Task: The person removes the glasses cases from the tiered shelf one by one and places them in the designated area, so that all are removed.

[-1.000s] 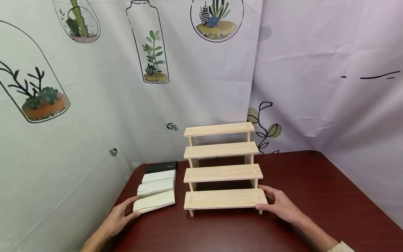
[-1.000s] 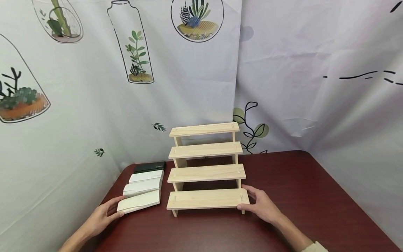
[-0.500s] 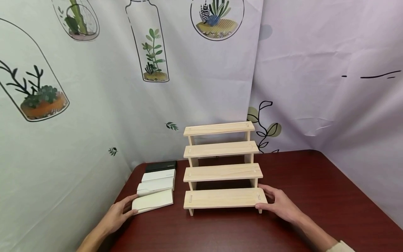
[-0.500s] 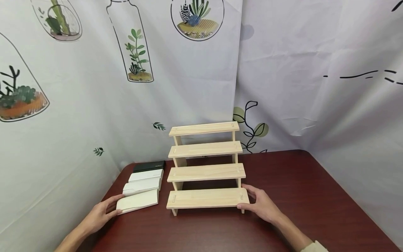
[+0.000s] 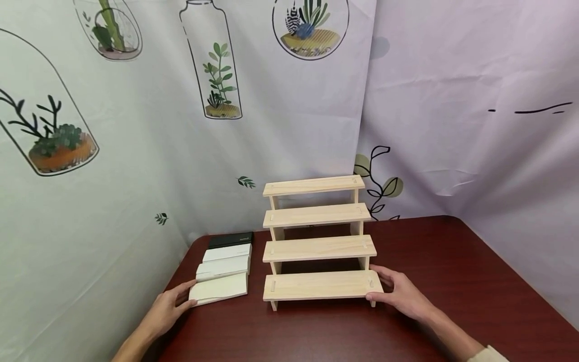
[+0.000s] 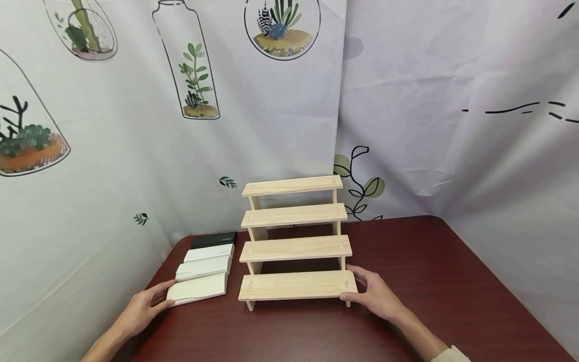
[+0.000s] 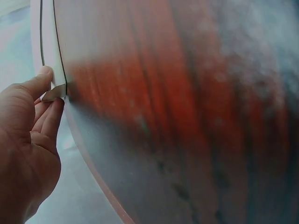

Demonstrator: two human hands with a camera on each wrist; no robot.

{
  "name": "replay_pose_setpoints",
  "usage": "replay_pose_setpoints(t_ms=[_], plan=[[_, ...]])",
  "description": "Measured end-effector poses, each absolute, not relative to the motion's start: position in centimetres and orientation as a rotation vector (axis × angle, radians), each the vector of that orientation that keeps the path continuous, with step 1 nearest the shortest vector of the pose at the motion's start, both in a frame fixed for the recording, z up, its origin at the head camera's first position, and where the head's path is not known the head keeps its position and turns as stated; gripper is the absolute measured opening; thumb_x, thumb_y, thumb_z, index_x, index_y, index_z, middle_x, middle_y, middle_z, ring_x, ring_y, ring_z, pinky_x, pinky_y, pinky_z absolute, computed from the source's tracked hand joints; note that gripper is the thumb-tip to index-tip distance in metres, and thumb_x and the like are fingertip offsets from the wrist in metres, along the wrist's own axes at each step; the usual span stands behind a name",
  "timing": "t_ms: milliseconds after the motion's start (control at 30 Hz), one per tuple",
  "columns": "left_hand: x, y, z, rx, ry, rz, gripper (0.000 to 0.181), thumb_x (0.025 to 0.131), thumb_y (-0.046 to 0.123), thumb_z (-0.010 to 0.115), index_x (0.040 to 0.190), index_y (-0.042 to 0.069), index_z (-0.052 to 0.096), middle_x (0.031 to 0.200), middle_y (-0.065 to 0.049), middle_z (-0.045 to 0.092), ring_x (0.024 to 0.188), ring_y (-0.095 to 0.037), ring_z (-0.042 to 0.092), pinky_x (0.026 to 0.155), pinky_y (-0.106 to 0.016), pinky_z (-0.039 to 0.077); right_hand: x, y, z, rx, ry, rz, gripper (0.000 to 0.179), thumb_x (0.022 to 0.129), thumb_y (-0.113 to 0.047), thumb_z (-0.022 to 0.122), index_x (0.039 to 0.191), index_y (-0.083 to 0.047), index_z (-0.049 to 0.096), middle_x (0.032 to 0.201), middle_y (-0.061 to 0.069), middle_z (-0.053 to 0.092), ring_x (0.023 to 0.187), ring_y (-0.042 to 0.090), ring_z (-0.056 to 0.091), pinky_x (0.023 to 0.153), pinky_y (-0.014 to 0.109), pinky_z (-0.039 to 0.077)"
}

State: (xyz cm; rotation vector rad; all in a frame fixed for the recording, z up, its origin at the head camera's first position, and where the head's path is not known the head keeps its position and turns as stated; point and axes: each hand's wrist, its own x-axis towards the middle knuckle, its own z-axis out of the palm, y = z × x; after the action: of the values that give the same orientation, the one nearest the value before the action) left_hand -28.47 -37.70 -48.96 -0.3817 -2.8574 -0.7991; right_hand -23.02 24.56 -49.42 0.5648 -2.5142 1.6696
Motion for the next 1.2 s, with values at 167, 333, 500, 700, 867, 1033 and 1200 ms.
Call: replay_pose_setpoints(t_ms=[167, 333, 500, 700, 867, 1033, 1200], plan=[[-28.65, -37.69, -48.91, -0.365, -2.857, -0.803, 0.061, 0.090, 0.012, 0.085, 0.145, 0.000, 0.062, 0.140, -0.030, 0.063, 0.119, -0.040, 0.070, 0.091, -0.044, 0.060, -23.03, 24.61, -49.44, 0.543, -2.516, 1.661, 0.080, 0.089, -0.014, 0.088, 0.150, 0.017, 0.045, 0.142, 0.033, 0.060, 0.130, 0.035, 0.061, 0.093, 0.018, 0.052], [-28.69, -37.65, -48.77, -0.348, -2.855, -0.779, 0.060, 0.090, 0.014, 0.086, 0.144, -0.001, 0.063, 0.134, -0.028, 0.068, 0.115, -0.037, 0.073, 0.091, -0.047, 0.060, -23.06, 24.72, -49.47, 0.577, -2.504, 1.664, 0.079, 0.090, -0.013, 0.087, 0.150, 0.018, 0.044, 0.141, 0.034, 0.061, 0.130, 0.036, 0.061, 0.093, 0.019, 0.052], [-28.68, -37.53, -48.65, -0.330, -2.860, -0.730, 0.060, 0.090, 0.016, 0.086, 0.143, -0.001, 0.064, 0.134, -0.026, 0.069, 0.115, -0.037, 0.073, 0.094, -0.055, 0.057, -23.08, 24.66, -49.45, 0.558, -2.508, 1.672, 0.080, 0.090, -0.013, 0.088, 0.150, 0.017, 0.045, 0.141, 0.034, 0.060, 0.130, 0.036, 0.060, 0.093, 0.019, 0.052], [-28.61, -37.44, -48.78, -0.336, -2.847, -0.691, 0.058, 0.090, 0.019, 0.086, 0.141, 0.000, 0.066, 0.130, -0.023, 0.071, 0.113, -0.034, 0.074, 0.094, -0.056, 0.056, -23.06, 24.66, -49.51, 0.542, -2.519, 1.678, 0.081, 0.090, -0.015, 0.088, 0.151, 0.017, 0.044, 0.143, 0.034, 0.059, 0.132, 0.040, 0.058, 0.094, 0.019, 0.052], [-28.43, -37.63, -48.83, -0.326, -2.837, -0.652, 0.056, 0.090, 0.019, 0.087, 0.140, 0.001, 0.067, 0.124, -0.019, 0.075, 0.111, -0.033, 0.075, 0.094, -0.058, 0.055, -22.92, 24.49, -49.61, 0.522, -2.522, 1.684, 0.083, 0.090, -0.017, 0.088, 0.152, 0.016, 0.043, 0.144, 0.034, 0.059, 0.133, 0.036, 0.058, 0.094, 0.018, 0.051], [-28.32, -37.82, -48.62, -0.305, -2.817, -0.637, 0.053, 0.090, 0.019, 0.086, 0.137, 0.001, 0.069, 0.122, -0.019, 0.076, 0.109, -0.033, 0.075, 0.093, -0.058, 0.056, -22.73, 24.20, -49.44, 0.530, -2.515, 1.694, 0.082, 0.092, -0.016, 0.086, 0.153, 0.016, 0.041, 0.146, 0.035, 0.056, 0.137, 0.045, 0.054, 0.095, 0.016, 0.050], [-28.26, -37.66, -48.38, -0.333, -2.697, -0.600, 0.045, 0.090, 0.017, 0.086, 0.131, 0.004, 0.074, 0.114, -0.010, 0.080, 0.100, -0.026, 0.078, 0.087, -0.052, 0.058, -22.56, 24.45, -49.25, 0.479, -2.551, 1.670, 0.081, 0.094, -0.019, 0.084, 0.156, 0.011, 0.041, 0.154, 0.033, 0.049, 0.143, 0.050, 0.046, 0.099, 0.018, 0.048]])
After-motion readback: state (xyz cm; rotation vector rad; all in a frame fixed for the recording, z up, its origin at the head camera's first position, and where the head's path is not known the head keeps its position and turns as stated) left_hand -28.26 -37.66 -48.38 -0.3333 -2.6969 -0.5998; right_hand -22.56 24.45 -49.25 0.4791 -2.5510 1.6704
